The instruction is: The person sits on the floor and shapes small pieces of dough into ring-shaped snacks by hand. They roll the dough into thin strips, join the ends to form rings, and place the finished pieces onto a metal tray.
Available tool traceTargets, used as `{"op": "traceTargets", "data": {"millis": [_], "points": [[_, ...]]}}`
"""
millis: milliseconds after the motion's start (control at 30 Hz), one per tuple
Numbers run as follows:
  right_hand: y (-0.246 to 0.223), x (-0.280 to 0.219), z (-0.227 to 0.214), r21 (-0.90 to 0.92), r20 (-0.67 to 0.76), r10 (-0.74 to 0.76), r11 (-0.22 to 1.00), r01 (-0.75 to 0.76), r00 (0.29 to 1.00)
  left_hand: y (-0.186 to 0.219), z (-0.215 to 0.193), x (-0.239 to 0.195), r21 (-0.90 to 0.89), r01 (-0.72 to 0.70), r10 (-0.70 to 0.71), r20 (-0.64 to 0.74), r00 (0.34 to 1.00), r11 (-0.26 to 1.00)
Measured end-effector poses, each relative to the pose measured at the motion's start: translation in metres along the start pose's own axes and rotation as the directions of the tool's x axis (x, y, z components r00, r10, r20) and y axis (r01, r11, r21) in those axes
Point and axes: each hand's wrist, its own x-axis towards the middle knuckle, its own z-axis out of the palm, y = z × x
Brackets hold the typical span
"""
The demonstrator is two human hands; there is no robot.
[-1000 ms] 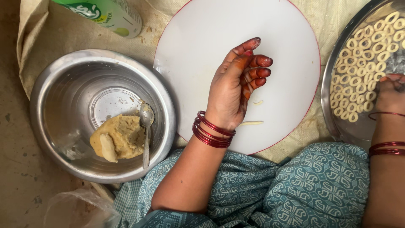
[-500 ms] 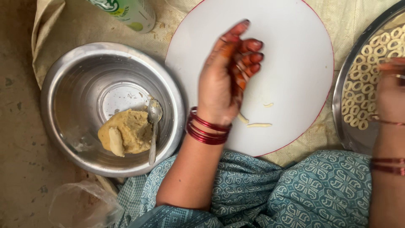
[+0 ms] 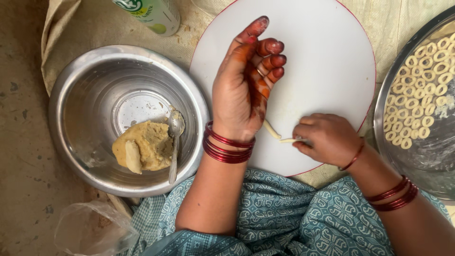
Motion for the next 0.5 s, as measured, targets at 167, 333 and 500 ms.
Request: {"op": "traceTargets", "data": {"millis": [167, 333, 500], "points": [[0.028, -0.014, -0.003, 0.652, -0.089, 0.166, 0.755, -0.069, 0.982, -0.012, 0.003, 0.001, 0.509, 0.044, -0.061, 0.018, 0.998, 0.860], [0.033, -0.036, -0.005, 0.995, -0.103, 0.280, 0.036, 0.097, 0.954, -0.050, 0.003, -0.001, 0.772, 0.085, -0.240, 0.090, 0.967, 0.631], [0.022, -0.040, -0.008, 0.968, -0.016, 0.474, -0.212, 0.131, 0.880, -0.063, -0.001, 0.003, 0.441, 0.382, -0.446, 0.048, 0.894, 0.812]]}}
